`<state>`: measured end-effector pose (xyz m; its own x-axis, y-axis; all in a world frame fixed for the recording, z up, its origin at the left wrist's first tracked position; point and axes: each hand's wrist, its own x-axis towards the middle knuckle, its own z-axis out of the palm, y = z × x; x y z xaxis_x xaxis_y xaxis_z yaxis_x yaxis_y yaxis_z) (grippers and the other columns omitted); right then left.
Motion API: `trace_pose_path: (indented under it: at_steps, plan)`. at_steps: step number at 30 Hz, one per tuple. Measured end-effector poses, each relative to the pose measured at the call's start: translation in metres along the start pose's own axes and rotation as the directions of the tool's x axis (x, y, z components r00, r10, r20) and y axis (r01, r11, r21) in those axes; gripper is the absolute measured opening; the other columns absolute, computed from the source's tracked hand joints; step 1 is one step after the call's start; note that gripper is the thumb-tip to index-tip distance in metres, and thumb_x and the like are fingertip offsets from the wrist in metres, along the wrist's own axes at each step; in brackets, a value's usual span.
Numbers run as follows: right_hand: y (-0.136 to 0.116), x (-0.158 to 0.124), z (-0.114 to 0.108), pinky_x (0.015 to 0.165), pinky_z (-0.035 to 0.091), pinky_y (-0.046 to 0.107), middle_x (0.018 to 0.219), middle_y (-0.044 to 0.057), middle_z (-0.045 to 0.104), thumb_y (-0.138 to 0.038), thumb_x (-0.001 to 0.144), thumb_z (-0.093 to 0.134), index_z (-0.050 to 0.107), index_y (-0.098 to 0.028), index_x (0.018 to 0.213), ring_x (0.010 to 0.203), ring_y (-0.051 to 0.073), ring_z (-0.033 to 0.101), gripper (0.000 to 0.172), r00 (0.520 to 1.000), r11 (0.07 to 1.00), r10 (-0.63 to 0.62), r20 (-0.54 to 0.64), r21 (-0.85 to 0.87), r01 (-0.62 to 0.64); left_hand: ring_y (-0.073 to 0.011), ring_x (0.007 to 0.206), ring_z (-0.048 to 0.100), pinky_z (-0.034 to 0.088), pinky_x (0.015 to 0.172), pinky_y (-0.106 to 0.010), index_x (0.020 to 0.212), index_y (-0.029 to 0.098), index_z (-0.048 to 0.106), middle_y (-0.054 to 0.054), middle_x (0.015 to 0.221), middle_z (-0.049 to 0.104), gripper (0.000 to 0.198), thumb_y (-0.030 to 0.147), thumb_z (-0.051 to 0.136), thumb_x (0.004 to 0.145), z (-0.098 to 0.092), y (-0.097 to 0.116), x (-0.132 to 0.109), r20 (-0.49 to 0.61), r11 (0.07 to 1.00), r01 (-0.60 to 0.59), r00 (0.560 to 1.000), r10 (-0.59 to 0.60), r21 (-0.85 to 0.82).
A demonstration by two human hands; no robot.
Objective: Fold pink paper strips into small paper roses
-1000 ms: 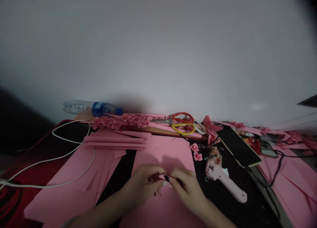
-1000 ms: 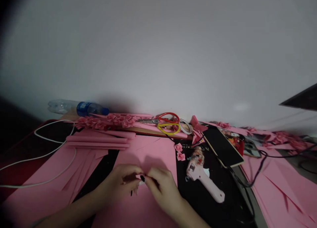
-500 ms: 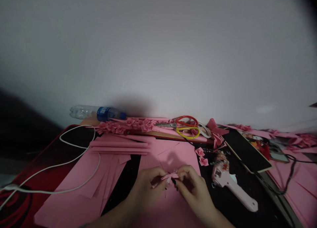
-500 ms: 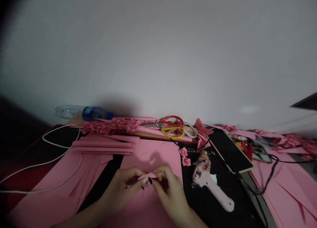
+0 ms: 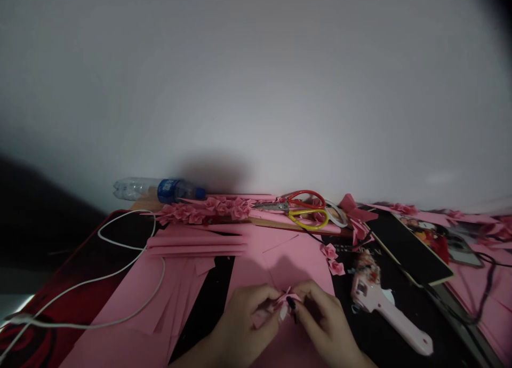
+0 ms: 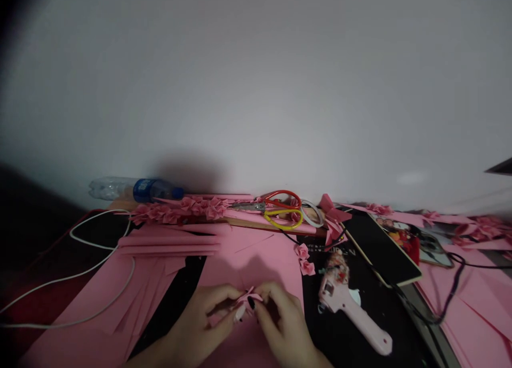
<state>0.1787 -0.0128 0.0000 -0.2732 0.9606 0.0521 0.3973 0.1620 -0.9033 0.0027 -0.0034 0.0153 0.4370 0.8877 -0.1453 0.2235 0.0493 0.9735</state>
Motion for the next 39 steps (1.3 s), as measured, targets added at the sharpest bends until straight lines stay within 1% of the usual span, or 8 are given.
trace_pose_path:
  at_steps: [4,10,15,20,26,30,34,39]
  plan:
    - [0.0,-0.001,0.002,0.051,0.04,0.021,0.062,-0.001,0.051,-0.027,0.089,0.043,0.05,-0.019,0.078,0.054,0.012,0.049,0.015,0.999,0.999,0.038,0.0,0.033,-0.038,-0.015,0.069,0.06,0.045,0.065,-0.022,0.073,0.015,0.063,-0.003,0.069,0.062,0.037,0.033,0.036,0.09,-0.001,-0.001,0.0,0.013,0.996,-0.011,1.0,0.012,-0.088]
    - [0.0,-0.001,0.003,0.047,0.036,0.021,0.059,-0.003,0.048,-0.03,0.089,0.043,0.048,-0.019,0.078,0.049,0.01,0.043,0.017,0.998,0.993,0.057,0.018,0.106,-0.058,-0.0168,0.075,0.063,0.05,0.067,-0.025,0.083,0.015,0.065,-0.005,0.078,0.067,0.029,0.029,0.039,0.089,0.004,-0.011,0.004,0.027,0.987,0.025,0.999,-0.021,-0.156]
    - [0.0,0.0,0.002,0.046,0.035,0.021,0.058,-0.003,0.048,-0.032,0.089,0.043,0.048,-0.019,0.078,0.048,0.01,0.044,0.018,0.999,0.992,0.046,0.013,0.119,-0.047,-0.0157,0.07,0.062,0.048,0.063,-0.024,0.086,0.015,0.065,-0.004,0.076,0.067,0.019,0.027,0.05,0.083,0.006,-0.015,0.003,-0.036,0.995,-0.015,0.999,0.012,-0.102]
    - [0.001,-0.002,0.003,0.047,0.035,0.021,0.059,-0.004,0.049,-0.031,0.089,0.044,0.05,-0.019,0.082,0.049,0.011,0.045,0.015,0.999,0.993,0.034,0.001,0.114,-0.034,-0.0161,0.069,0.063,0.05,0.061,-0.025,0.079,0.015,0.056,-0.003,0.075,0.066,0.014,0.028,0.06,0.077,0.007,-0.02,0.007,-0.046,0.958,0.011,0.999,-0.025,-0.287]
    - [0.0,-0.002,0.001,0.047,0.035,0.021,0.06,-0.003,0.05,-0.03,0.089,0.044,0.05,-0.019,0.085,0.05,0.011,0.045,0.014,0.999,0.992,-0.003,0.044,0.129,-0.003,-0.0157,0.071,0.065,0.051,0.06,-0.026,0.081,0.016,0.053,-0.004,0.083,0.067,0.016,0.03,0.059,0.078,0.007,-0.017,0.006,0.021,0.949,0.028,1.0,-0.022,-0.314]
    - [-0.001,0.001,0.001,0.046,0.033,0.021,0.058,-0.004,0.046,-0.032,0.087,0.047,0.053,-0.018,0.082,0.048,0.01,0.043,0.016,0.999,0.989,-0.024,0.036,0.149,0.018,-0.0144,0.067,0.064,0.051,0.058,-0.025,0.078,0.017,0.052,-0.004,0.094,0.064,0.013,0.029,0.056,0.08,0.007,-0.016,0.004,0.016,0.952,-0.039,0.999,0.046,-0.304]
    - [-0.003,0.004,0.0,0.042,0.028,0.02,0.05,-0.007,0.039,-0.036,0.082,0.054,0.05,-0.018,0.067,0.043,0.008,0.036,0.024,1.0,0.982,0.022,0.016,0.186,-0.024,-0.0122,0.061,0.061,0.05,0.056,-0.025,0.071,0.014,0.054,-0.002,0.084,0.059,0.016,0.029,0.058,0.078,0.007,-0.021,0.007,-0.025,0.963,-0.109,0.994,0.106,-0.245]
    - [-0.003,0.003,-0.001,0.044,0.034,0.021,0.053,-0.005,0.047,-0.04,0.088,0.044,0.051,-0.017,0.074,0.043,0.008,0.041,0.027,0.996,0.951,-0.011,0.088,0.308,-0.017,-0.0092,0.054,0.056,0.047,0.051,-0.022,0.066,0.014,0.053,0.002,0.069,0.052,0.016,0.025,0.058,0.077,0.007,-0.024,0.011,-0.115,0.968,-0.224,0.971,0.212,-0.112]
